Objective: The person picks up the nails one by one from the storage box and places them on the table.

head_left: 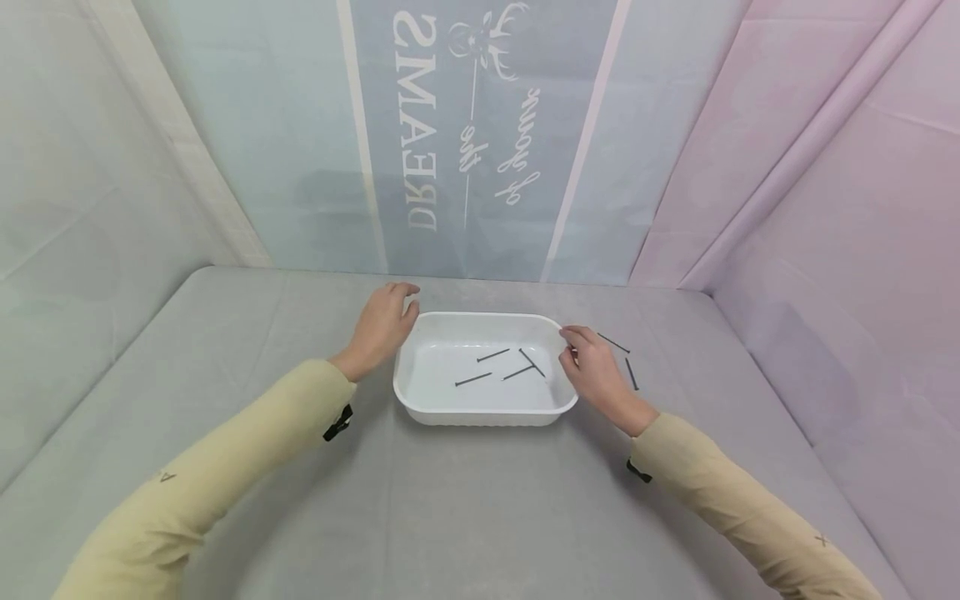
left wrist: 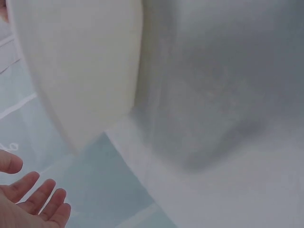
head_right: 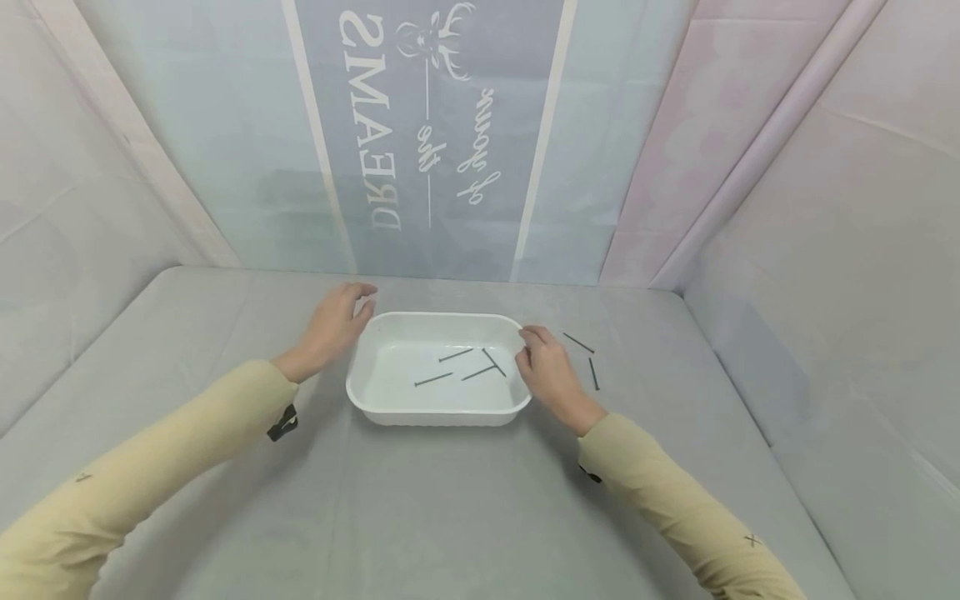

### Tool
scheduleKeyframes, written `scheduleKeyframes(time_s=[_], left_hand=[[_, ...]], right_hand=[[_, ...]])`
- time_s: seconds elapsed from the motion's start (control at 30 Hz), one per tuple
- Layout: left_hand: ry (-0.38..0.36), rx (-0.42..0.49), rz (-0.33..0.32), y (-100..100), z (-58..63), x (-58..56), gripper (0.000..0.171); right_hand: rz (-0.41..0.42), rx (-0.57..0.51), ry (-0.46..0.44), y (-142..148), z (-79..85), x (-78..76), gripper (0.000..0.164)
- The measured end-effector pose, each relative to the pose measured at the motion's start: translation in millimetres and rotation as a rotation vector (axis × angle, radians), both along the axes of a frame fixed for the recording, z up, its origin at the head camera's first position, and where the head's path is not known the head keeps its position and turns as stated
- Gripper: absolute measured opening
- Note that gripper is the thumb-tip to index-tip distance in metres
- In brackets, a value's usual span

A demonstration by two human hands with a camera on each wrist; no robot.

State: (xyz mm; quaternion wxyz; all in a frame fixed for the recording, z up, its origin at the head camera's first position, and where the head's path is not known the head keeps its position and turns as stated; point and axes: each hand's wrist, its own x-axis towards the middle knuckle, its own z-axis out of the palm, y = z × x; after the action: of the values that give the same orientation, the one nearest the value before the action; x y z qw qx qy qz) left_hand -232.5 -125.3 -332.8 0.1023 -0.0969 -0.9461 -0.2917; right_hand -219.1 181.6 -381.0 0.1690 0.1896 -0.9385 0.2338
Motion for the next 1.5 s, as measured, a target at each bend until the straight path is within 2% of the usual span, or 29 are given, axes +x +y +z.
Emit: scheduleKeyframes(time_s=[0.4, 0.87, 1.1, 1.5], left_hand=[[-0.065, -0.11, -0.069, 10, 23.8, -5.8, 0.031], [-0.12, -0.156, -0.133, 29, 45.4, -14.9, 0.033], [-0.14, -0.203, -0.165, 39, 53.4, -19.5, 0.032], [-0.219, -0.323, -0.294, 55, 59.6, -28.9, 0.033]], right_hand=[[0.003, 0.006, -0.001, 0, -0.1, -1.1, 0.031], [0.004, -0.006, -0.017, 0, 0.9, -1.1, 0.031], [0.013, -0.003, -0.009, 1, 1.2, -1.8, 0.031], [0.015, 0.007, 0.007, 0, 1.8, -0.4, 0.031]])
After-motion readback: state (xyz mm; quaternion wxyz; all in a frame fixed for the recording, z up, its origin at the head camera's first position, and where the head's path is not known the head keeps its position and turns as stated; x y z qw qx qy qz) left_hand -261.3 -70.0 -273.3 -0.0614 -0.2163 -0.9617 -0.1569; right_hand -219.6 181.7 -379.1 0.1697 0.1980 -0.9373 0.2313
